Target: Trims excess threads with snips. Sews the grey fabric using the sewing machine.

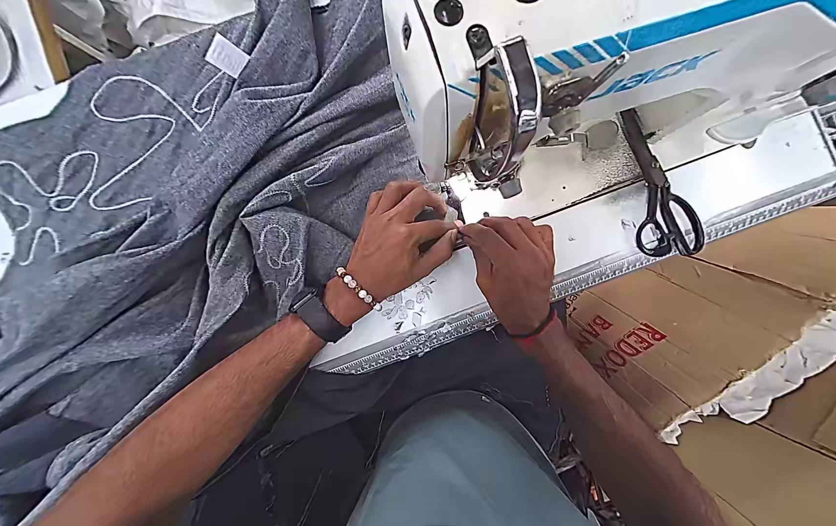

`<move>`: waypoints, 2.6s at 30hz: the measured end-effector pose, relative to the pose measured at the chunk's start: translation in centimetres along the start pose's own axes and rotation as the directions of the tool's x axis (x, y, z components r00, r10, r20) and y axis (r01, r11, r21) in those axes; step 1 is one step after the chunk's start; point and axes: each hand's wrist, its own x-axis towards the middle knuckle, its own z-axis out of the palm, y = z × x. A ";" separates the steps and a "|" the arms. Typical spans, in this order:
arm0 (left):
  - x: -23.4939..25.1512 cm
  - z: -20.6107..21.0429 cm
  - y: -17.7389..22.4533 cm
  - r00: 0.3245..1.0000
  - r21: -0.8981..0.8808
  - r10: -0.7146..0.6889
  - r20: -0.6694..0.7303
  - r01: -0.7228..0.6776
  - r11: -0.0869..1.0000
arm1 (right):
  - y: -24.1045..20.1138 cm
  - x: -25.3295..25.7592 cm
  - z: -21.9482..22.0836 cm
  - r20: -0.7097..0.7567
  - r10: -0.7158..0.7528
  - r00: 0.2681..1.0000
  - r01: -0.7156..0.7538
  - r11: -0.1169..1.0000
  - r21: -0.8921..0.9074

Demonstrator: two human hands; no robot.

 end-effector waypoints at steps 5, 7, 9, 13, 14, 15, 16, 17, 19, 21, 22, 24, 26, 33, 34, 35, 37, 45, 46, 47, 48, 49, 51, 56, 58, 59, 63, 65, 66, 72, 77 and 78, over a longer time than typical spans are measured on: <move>-0.6 -0.4 -0.4 1.000 0.129 -0.015 -0.020 0.017 0.991 | 0.1 -0.7 0.1 -0.001 -0.062 0.998 0.062 0.998 -0.030; -0.6 -0.4 -0.7 0.999 0.185 0.041 -0.022 -0.037 0.982 | 0.2 -0.6 0.1 0.006 -0.060 0.998 0.061 0.998 -0.024; -0.7 -0.3 -0.7 0.998 0.231 0.059 -0.002 -0.057 0.971 | 0.1 -0.6 0.1 0.021 -0.056 0.998 0.056 0.998 -0.012; 0.0 0.3 -1.0 1.000 0.291 0.020 -0.020 -0.013 0.957 | 0.2 -0.4 -0.1 0.067 -0.061 0.996 0.061 0.998 0.001; 0.3 0.4 -1.2 0.999 0.303 0.015 -0.030 -0.005 0.953 | 0.2 -0.4 -0.1 0.072 -0.060 0.996 0.060 0.998 0.001; 0.4 0.5 -1.3 0.999 0.303 0.019 -0.036 -0.007 0.953 | 0.2 -0.4 -0.1 0.074 -0.059 0.995 0.060 0.998 0.001; 0.4 0.5 -1.4 0.999 0.302 0.028 -0.037 -0.015 0.953 | 0.3 -0.4 -0.1 0.077 -0.058 0.995 0.058 0.998 0.001; 0.3 0.5 -1.4 0.999 0.306 0.033 -0.036 -0.020 0.952 | 0.3 -0.4 0.0 0.079 -0.056 0.995 0.056 0.998 0.002; 0.2 0.6 -1.4 0.999 0.318 0.033 -0.043 -0.018 0.948 | 0.3 -0.4 -0.1 0.087 -0.049 0.995 0.049 0.999 0.000; 0.2 0.5 -1.3 0.998 0.330 0.034 -0.053 -0.015 0.944 | 0.3 -0.3 -0.1 0.095 -0.047 0.994 0.047 0.999 0.002; 0.2 0.5 -1.3 0.998 0.331 0.031 -0.054 -0.012 0.943 | 0.3 -0.3 -0.1 0.100 -0.047 0.994 0.046 0.999 0.003; 0.1 0.6 -1.3 0.998 0.331 0.025 -0.056 -0.005 0.944 | 0.3 -0.4 -0.1 0.119 -0.045 0.992 0.045 0.999 0.000; 0.1 0.5 -1.2 0.999 0.332 0.022 -0.047 -0.005 0.943 | 0.3 -0.3 -0.1 0.129 -0.042 0.991 0.043 0.999 -0.003; 0.0 0.2 -0.8 1.000 0.334 -0.018 0.023 0.009 0.943 | 0.4 0.0 -0.1 0.175 -0.019 0.984 0.011 0.999 0.043; 0.1 0.3 -0.8 1.000 0.336 -0.020 0.022 0.011 0.942 | 0.5 0.1 -0.1 0.179 -0.019 0.984 0.010 0.999 0.053; 0.1 0.3 -0.8 0.999 0.337 -0.022 0.022 0.014 0.941 | 0.6 0.2 -0.1 0.187 -0.025 0.982 0.014 0.998 0.059; 0.0 0.3 -0.9 0.999 0.332 -0.027 0.026 0.017 0.943 | 0.7 0.4 -0.3 0.208 -0.054 0.977 0.043 0.997 0.056; 0.1 0.4 -1.1 0.999 0.303 0.004 -0.043 0.009 0.953 | 0.1 4.5 -3.8 0.435 -0.358 0.826 0.441 0.891 -0.104; 0.0 0.3 -1.2 1.000 0.311 0.017 -0.027 -0.008 0.950 | -0.1 4.9 -4.0 0.464 -0.369 0.805 0.465 0.879 -0.107; 0.1 0.3 -1.2 0.999 0.321 0.028 -0.020 -0.020 0.947 | -0.1 5.3 -4.1 0.486 -0.382 0.786 0.486 0.868 -0.105; 0.1 0.2 -1.3 0.999 0.330 0.034 -0.016 -0.027 0.944 | -0.2 5.6 -4.2 0.504 -0.390 0.771 0.503 0.858 -0.105; 0.1 0.1 -1.4 0.999 0.335 0.036 -0.013 -0.030 0.942 | -0.4 5.7 -4.2 0.522 -0.392 0.758 0.511 0.853 -0.102; 0.1 0.1 -1.4 0.999 0.330 0.042 -0.028 -0.030 0.943 | -0.6 6.0 -4.2 0.548 -0.385 0.742 0.519 0.848 -0.107; 0.3 -0.2 -2.0 0.996 0.326 0.078 -0.051 -0.057 0.944 | -0.6 6.1 -2.9 0.491 -0.329 0.807 0.465 0.866 -0.183; 0.3 -0.4 -2.2 0.992 0.327 0.112 -0.049 -0.091 0.941 | -0.5 5.7 -1.9 0.415 -0.297 0.860 0.408 0.889 -0.209; 0.2 -0.4 -2.3 0.990 0.322 0.131 -0.051 -0.108 0.941 | -0.4 5.3 -1.4 0.366 -0.286 0.886 0.378 0.901 -0.212; 0.2 -0.4 -2.7 0.983 0.306 0.181 -0.027 -0.164 0.938 | 0.7 3.7 -0.4 0.248 -0.188 0.950 0.234 0.957 -0.171; 0.4 -0.4 -2.9 0.983 0.288 0.186 -0.013 -0.174 0.942 | 1.0 3.3 -0.9 0.248 -0.110 0.962 0.156 0.973 -0.172; 0.4 -0.3 -3.1 0.982 0.282 0.189 -0.009 -0.179 0.943 | 0.9 3.3 -1.3 0.271 -0.089 0.958 0.140 0.974 -0.178; 0.9 -0.2 -4.1 0.982 0.281 0.189 0.000 -0.181 0.942 | 0.7 4.5 -2.2 0.402 -0.083 0.912 0.196 0.949 -0.248; 1.2 -0.5 -4.7 0.969 0.250 0.244 -0.027 -0.230 0.940 | 0.8 6.1 -2.6 0.506 -0.124 0.854 0.291 0.919 -0.266; 1.1 -0.5 -4.8 0.968 0.243 0.249 -0.032 -0.234 0.941 | 0.7 6.4 -2.7 0.513 -0.135 0.848 0.304 0.916 -0.261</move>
